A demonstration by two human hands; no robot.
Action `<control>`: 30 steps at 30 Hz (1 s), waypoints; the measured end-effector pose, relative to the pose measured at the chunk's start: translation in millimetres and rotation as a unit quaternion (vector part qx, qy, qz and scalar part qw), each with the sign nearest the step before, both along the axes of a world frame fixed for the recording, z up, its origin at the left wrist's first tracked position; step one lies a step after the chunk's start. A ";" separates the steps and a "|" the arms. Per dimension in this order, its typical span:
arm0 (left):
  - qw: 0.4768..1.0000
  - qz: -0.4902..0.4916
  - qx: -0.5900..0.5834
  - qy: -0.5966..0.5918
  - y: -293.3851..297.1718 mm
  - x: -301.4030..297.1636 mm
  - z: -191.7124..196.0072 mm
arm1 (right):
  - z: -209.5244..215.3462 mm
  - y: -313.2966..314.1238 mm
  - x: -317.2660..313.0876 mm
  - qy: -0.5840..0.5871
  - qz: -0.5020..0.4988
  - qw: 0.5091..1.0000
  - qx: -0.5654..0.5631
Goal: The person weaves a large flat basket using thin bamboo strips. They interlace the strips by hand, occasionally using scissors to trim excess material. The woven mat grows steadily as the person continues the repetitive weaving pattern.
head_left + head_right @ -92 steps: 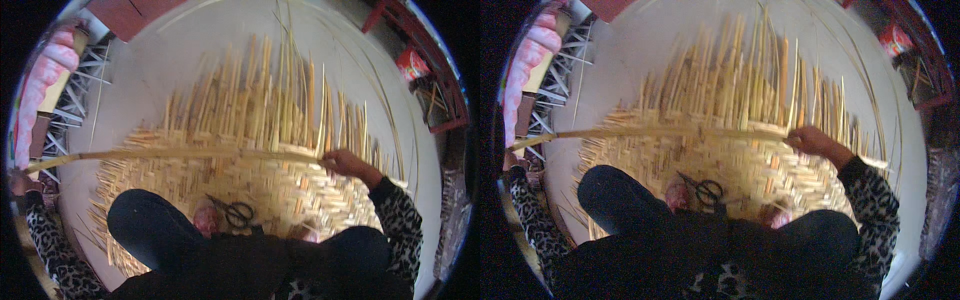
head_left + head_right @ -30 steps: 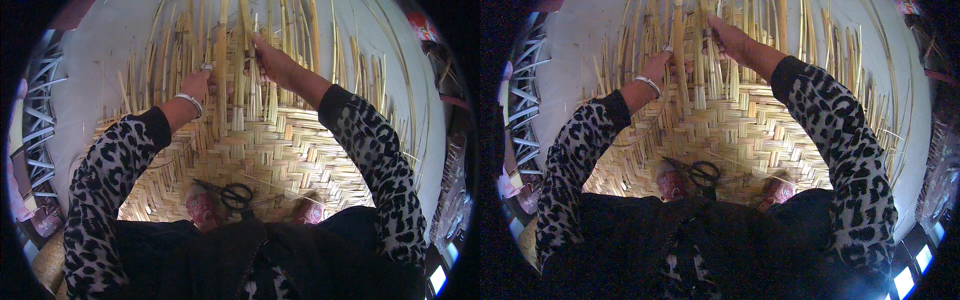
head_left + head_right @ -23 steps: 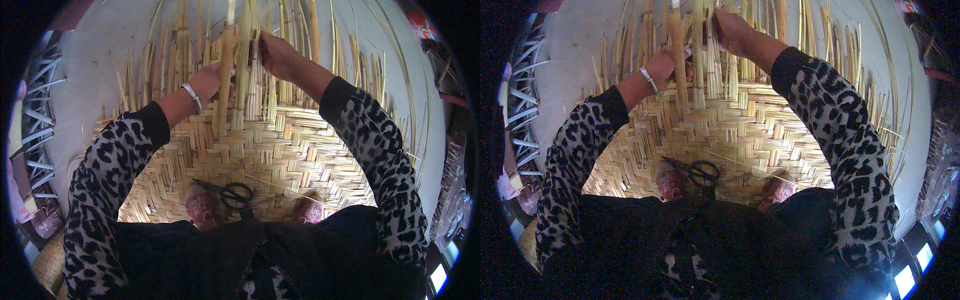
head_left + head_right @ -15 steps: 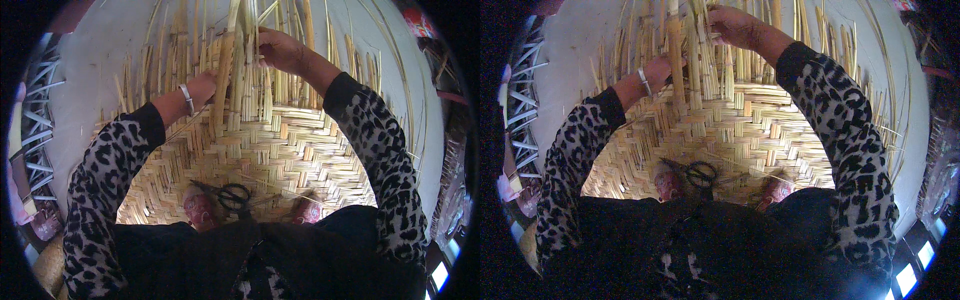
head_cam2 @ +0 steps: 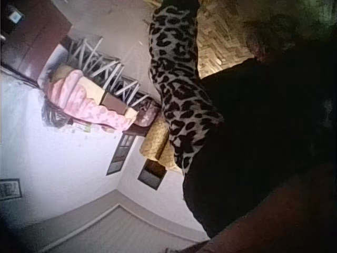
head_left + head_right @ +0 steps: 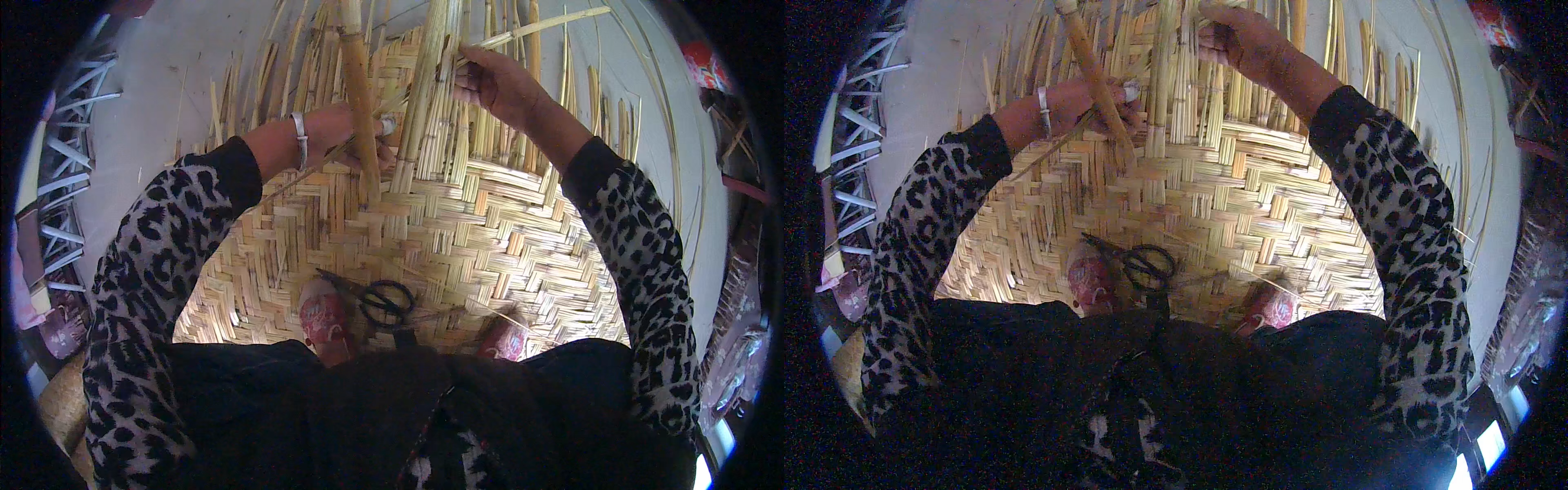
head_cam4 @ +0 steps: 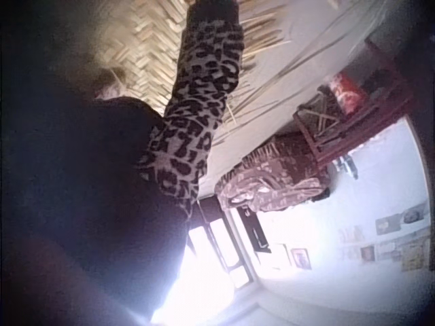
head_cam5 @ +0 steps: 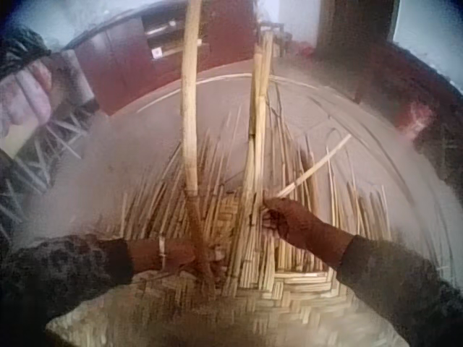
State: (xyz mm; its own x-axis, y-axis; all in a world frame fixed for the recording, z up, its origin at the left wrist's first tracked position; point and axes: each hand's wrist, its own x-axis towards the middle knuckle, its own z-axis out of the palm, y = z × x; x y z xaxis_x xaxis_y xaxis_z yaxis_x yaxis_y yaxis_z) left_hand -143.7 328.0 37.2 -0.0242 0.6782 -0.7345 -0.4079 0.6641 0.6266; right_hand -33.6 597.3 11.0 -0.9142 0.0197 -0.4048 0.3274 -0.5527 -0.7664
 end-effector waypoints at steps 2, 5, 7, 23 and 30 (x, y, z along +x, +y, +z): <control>0.998 -0.020 0.051 -0.009 -8.6 0.9 4.1 | 1.7 0.8 0.6 0.002 0.002 1.000 0.009; 0.998 -0.035 0.031 0.032 -18.9 4.7 8.3 | 3.1 1.6 2.4 0.000 0.017 1.000 0.007; 0.997 -0.011 0.057 0.055 -25.1 9.3 9.3 | 3.0 1.2 3.1 0.014 0.011 1.000 0.001; 0.885 -0.223 -0.010 0.409 -14.7 -34.0 -44.4 | -30.5 13.4 141.5 -0.175 -0.291 0.939 0.045; 0.754 -0.353 -0.039 0.553 3.8 -32.2 -44.0 | -33.7 1.2 175.9 -0.186 -0.316 0.930 0.005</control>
